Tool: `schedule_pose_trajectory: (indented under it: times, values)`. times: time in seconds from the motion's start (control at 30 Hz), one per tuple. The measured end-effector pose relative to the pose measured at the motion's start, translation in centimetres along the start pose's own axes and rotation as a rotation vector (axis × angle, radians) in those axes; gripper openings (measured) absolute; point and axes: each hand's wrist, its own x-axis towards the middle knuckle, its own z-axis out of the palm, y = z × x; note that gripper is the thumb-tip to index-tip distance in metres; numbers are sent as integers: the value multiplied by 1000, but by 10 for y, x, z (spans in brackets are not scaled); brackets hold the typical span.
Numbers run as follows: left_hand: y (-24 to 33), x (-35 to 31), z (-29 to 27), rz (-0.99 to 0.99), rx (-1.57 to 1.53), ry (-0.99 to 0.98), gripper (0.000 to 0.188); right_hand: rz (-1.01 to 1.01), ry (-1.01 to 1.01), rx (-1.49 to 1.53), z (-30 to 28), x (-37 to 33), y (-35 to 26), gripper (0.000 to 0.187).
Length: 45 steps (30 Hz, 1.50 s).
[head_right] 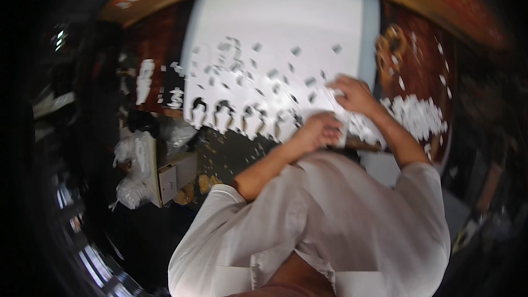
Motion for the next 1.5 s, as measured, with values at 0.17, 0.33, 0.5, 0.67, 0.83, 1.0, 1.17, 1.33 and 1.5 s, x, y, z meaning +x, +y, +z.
schedule_pose_trajectory:
  times: [0.17,0.33,0.5,0.67,0.83,1.0,1.17,1.33,1.5]
  values:
    - [19,-5,-10,4,-211,-62,36,-89,46,134,-2,30,-3,41]
    - [25,-4,2,15,-299,-21,35,57,-17,148,-3,29,-12,44]
    - [53,8,8,197,-229,-54,47,60,-33,172,-5,32,-11,44]
    - [60,-2,11,137,-67,143,62,60,-99,86,-8,37,-14,40]
    - [47,-7,15,62,5,137,79,96,-113,122,-10,39,-18,38]
    - [41,8,4,88,-216,93,36,97,-106,87,-7,34,-16,39]
    - [40,28,-5,166,-362,68,10,26,-109,77,-8,35,-14,43]
    - [43,39,-9,167,-343,169,16,68,-153,122,-12,35,-17,41]
    - [45,39,-7,215,-284,181,17,141,-157,210,-6,31,-14,22]
